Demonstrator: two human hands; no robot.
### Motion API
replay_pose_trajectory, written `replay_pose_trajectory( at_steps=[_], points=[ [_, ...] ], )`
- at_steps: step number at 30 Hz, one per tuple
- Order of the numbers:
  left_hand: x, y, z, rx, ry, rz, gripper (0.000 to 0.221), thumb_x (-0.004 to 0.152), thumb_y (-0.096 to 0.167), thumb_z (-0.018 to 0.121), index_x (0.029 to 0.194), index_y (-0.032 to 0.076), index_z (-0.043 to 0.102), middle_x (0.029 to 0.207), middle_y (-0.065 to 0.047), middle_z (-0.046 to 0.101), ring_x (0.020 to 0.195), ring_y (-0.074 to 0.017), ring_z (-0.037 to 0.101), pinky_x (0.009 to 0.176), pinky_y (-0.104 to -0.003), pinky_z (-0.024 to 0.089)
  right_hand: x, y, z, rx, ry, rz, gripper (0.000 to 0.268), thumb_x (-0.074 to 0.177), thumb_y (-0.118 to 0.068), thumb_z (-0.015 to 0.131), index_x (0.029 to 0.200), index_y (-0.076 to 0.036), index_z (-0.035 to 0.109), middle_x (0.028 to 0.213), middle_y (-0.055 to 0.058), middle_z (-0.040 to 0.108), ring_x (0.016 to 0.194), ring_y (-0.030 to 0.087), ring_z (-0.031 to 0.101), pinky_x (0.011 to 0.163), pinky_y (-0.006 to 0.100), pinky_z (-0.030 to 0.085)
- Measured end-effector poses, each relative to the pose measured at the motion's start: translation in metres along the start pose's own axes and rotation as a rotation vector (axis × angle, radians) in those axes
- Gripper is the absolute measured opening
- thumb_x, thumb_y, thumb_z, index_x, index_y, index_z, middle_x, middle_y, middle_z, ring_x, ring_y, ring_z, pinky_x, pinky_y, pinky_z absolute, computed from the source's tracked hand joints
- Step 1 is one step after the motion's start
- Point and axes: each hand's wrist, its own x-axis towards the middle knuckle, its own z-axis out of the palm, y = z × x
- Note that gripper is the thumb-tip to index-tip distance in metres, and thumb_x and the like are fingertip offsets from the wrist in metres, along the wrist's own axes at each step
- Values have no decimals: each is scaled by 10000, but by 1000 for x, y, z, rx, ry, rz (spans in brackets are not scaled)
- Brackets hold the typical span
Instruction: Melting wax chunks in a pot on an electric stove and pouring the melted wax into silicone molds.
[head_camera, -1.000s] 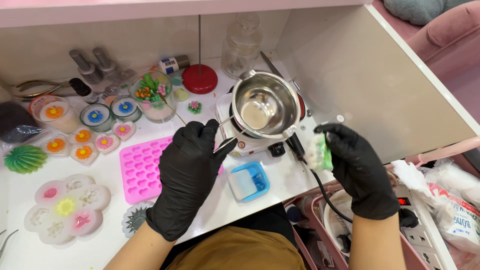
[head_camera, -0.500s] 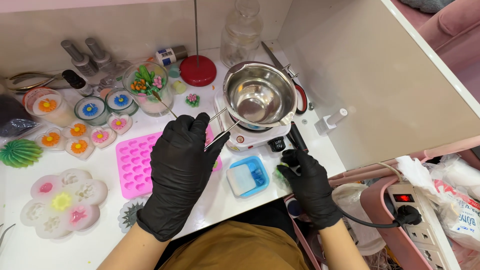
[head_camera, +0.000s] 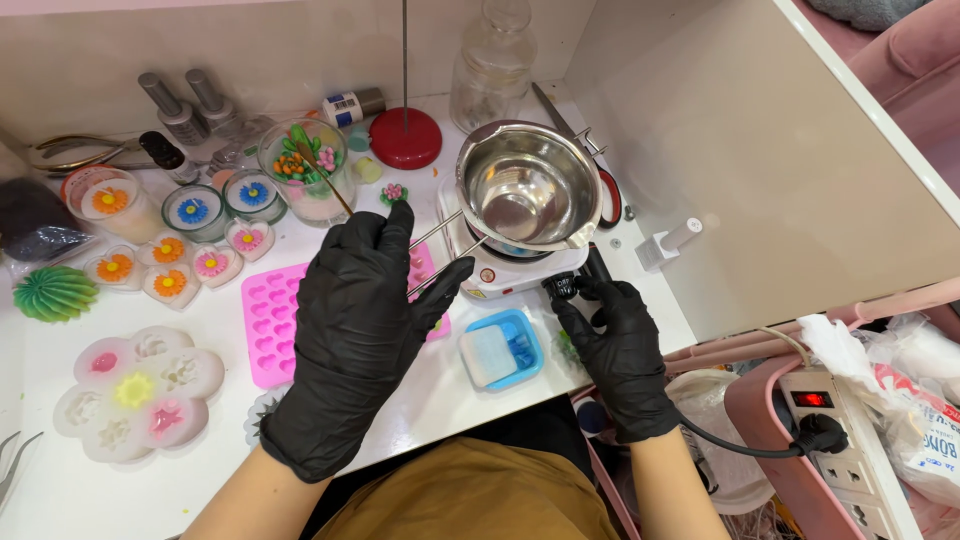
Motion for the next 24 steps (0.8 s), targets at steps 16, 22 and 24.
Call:
replay_pose_trajectory(
  at_steps=[16, 22, 24],
  points=[
    [0, 64, 27, -780, -150, 67, 220, 942, 158, 763, 1147, 109, 701, 992, -81, 689, 882, -261, 709, 739, -352, 565, -9, 46, 9, 65, -16, -5, 364, 804, -115, 763, 1158, -54, 705, 1012, 92, 690, 765, 209, 669, 659, 322, 548],
    [-5, 58, 57, -776, -44, 23, 343, 970, 109, 711, 1302, 86, 626, 1146, -124, 695, 1028, -289, 725, 856, -363, 591, -5, 21, 9, 49, -45, 54, 353, 822, -185, 808, 1151, -81, 730, 1058, 79, 725, 733, 207, 672, 645, 319, 544],
    [1, 56, 40, -707, -59, 13, 410, 960, 131, 732, 1347, 88, 601, 1215, -144, 684, 1068, -309, 717, 871, -373, 587, -4, 13, 2, 48, -39, 47, 358, 831, -186, 804, 1164, -77, 728, 1054, 78, 725, 732, 199, 667, 642, 318, 543]
  ],
)
